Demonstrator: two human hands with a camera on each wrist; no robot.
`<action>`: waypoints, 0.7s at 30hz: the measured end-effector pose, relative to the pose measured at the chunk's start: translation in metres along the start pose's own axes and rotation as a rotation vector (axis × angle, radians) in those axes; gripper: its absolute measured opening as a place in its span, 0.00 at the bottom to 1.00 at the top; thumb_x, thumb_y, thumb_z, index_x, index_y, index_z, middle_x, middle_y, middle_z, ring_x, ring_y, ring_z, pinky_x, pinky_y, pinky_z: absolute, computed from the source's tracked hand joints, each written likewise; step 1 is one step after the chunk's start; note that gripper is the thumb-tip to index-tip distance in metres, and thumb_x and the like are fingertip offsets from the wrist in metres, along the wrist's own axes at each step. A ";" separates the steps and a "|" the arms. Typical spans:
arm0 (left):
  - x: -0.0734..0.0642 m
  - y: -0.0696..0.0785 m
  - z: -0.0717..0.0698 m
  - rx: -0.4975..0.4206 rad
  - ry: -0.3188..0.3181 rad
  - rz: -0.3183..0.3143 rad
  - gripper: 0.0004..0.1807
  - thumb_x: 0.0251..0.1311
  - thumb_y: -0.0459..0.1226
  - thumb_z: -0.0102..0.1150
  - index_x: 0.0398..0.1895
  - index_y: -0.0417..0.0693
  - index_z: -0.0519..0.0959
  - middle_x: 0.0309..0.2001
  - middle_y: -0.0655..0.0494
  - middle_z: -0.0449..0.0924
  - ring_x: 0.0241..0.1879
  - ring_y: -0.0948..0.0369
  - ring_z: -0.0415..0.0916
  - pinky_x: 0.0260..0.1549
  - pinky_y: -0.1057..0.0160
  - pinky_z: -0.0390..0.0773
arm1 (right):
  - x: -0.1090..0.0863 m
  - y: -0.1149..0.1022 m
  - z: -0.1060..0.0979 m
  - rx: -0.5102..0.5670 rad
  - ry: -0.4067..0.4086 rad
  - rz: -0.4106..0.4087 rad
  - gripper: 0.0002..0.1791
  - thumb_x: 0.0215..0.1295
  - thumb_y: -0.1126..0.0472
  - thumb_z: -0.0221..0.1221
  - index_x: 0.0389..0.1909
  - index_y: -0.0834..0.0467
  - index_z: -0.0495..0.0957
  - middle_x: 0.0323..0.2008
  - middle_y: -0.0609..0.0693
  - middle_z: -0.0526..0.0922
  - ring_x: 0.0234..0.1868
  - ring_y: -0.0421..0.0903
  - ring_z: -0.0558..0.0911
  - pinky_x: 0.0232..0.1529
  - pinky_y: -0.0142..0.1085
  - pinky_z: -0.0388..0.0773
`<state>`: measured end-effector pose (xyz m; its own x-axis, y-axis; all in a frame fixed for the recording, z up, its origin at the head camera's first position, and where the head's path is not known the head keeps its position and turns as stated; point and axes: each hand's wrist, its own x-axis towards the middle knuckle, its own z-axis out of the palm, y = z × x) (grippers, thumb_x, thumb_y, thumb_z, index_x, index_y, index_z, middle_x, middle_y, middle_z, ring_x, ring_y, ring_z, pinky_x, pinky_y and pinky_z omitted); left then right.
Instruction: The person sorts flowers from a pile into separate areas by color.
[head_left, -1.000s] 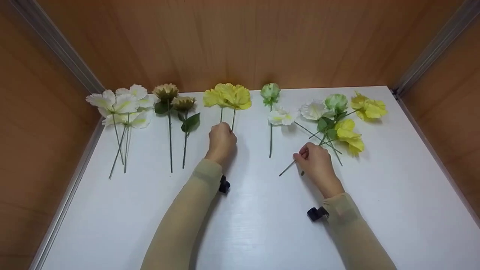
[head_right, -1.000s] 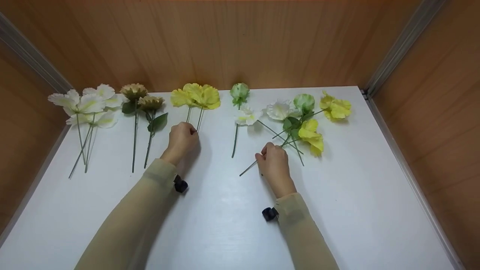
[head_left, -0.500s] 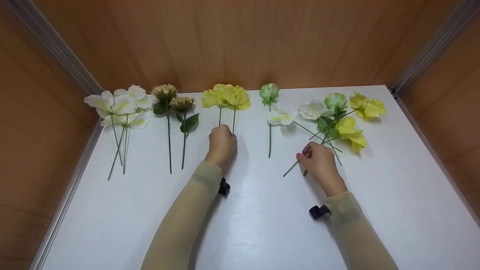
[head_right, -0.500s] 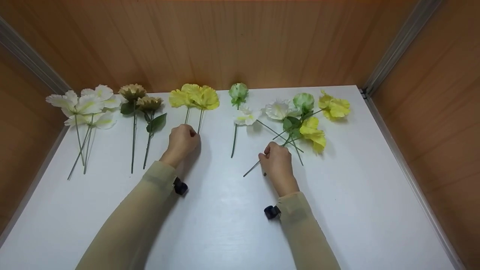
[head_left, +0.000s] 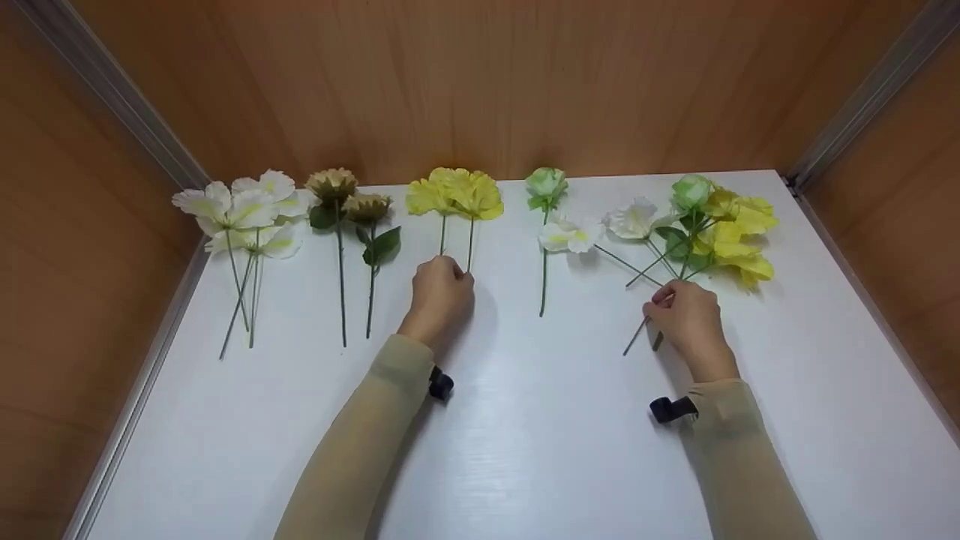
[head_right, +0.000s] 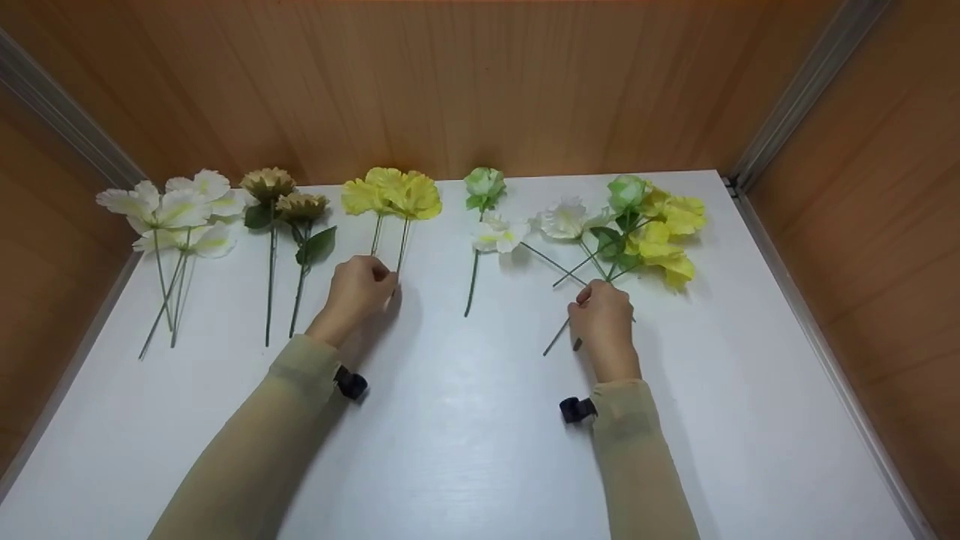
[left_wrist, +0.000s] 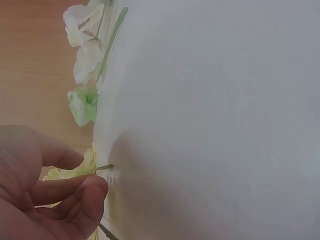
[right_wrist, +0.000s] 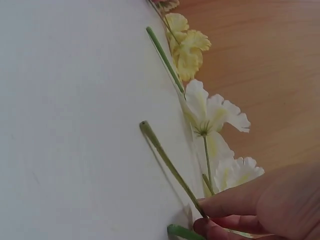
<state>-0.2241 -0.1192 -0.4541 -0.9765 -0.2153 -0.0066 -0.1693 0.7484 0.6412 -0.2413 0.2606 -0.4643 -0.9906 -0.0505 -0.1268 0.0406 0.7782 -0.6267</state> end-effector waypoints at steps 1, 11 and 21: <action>-0.002 0.000 -0.001 -0.005 -0.001 -0.004 0.12 0.73 0.34 0.62 0.31 0.37 0.86 0.35 0.43 0.88 0.35 0.50 0.81 0.39 0.51 0.83 | 0.000 0.003 -0.004 0.001 -0.003 0.016 0.11 0.71 0.60 0.66 0.45 0.65 0.82 0.38 0.60 0.86 0.38 0.55 0.82 0.33 0.40 0.78; -0.019 -0.001 -0.011 -0.061 -0.010 -0.014 0.11 0.75 0.35 0.62 0.35 0.37 0.86 0.33 0.47 0.85 0.33 0.53 0.78 0.35 0.56 0.78 | 0.002 0.027 -0.029 -0.016 0.089 0.064 0.13 0.69 0.61 0.63 0.45 0.68 0.84 0.41 0.66 0.88 0.40 0.59 0.84 0.35 0.43 0.77; -0.027 -0.003 -0.010 -0.087 -0.015 -0.013 0.11 0.76 0.35 0.61 0.38 0.38 0.88 0.35 0.48 0.86 0.35 0.53 0.79 0.36 0.57 0.79 | 0.017 0.028 -0.015 -0.011 0.212 -0.167 0.16 0.75 0.66 0.66 0.57 0.72 0.85 0.50 0.71 0.85 0.50 0.67 0.81 0.53 0.60 0.78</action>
<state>-0.1961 -0.1220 -0.4486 -0.9763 -0.2148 -0.0268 -0.1708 0.6882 0.7052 -0.2588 0.2907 -0.4728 -0.9887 -0.0471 0.1425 -0.1259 0.7771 -0.6166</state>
